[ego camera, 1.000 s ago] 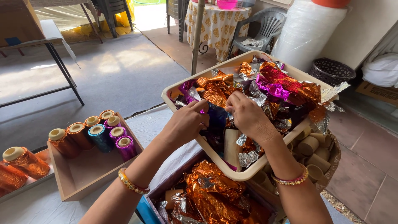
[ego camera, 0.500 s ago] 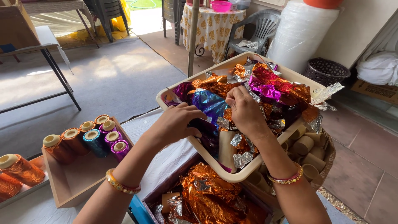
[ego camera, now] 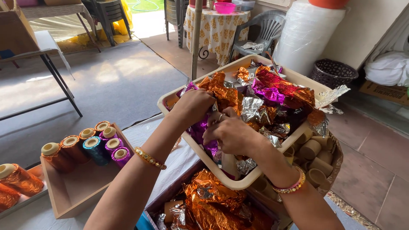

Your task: Wrap small cylindrical components in decorative shiny foil and secure them with tape from a dispenser.

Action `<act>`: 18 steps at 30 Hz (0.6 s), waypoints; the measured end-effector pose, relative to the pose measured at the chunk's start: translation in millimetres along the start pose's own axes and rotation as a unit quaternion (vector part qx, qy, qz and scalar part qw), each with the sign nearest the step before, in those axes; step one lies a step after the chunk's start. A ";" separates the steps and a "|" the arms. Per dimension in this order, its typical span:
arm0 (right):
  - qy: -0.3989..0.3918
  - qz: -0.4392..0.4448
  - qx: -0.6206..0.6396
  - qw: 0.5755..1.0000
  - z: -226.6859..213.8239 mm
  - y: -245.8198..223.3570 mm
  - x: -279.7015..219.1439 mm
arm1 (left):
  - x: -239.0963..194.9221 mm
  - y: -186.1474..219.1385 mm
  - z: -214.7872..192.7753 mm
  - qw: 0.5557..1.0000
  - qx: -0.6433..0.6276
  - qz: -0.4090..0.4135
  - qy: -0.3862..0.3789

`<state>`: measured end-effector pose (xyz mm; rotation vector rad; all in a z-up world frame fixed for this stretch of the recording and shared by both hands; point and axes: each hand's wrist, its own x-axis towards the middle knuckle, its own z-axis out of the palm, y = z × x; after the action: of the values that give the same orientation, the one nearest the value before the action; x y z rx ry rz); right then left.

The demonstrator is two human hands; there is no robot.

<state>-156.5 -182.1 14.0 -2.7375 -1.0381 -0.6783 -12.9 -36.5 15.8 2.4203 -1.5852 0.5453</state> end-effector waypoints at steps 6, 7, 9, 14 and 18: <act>-0.117 0.136 -0.099 0.979 8.0 5.4 -6.7 | -12.3 26.5 -34.7 0.981 -0.023 0.048 0.186; -0.109 0.160 -0.099 0.976 8.0 6.8 -6.5 | -17.8 27.8 -42.5 0.981 -0.052 0.054 0.177; -0.099 0.190 -0.094 0.972 8.6 7.7 -7.3 | -27.8 26.8 -48.8 0.982 -0.082 0.062 0.162; -0.080 0.163 -0.095 0.979 10.0 9.4 -7.5 | -39.8 28.5 -35.9 0.954 -0.172 -0.022 -0.243; -0.057 0.153 -0.115 0.980 8.2 10.9 -7.3 | -32.7 20.2 -15.7 0.963 -0.095 -0.062 -0.245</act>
<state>-151.3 -192.4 3.8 -3.0723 -0.5646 -0.6329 -46.1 -11.6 16.2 2.6042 -1.5424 -0.2445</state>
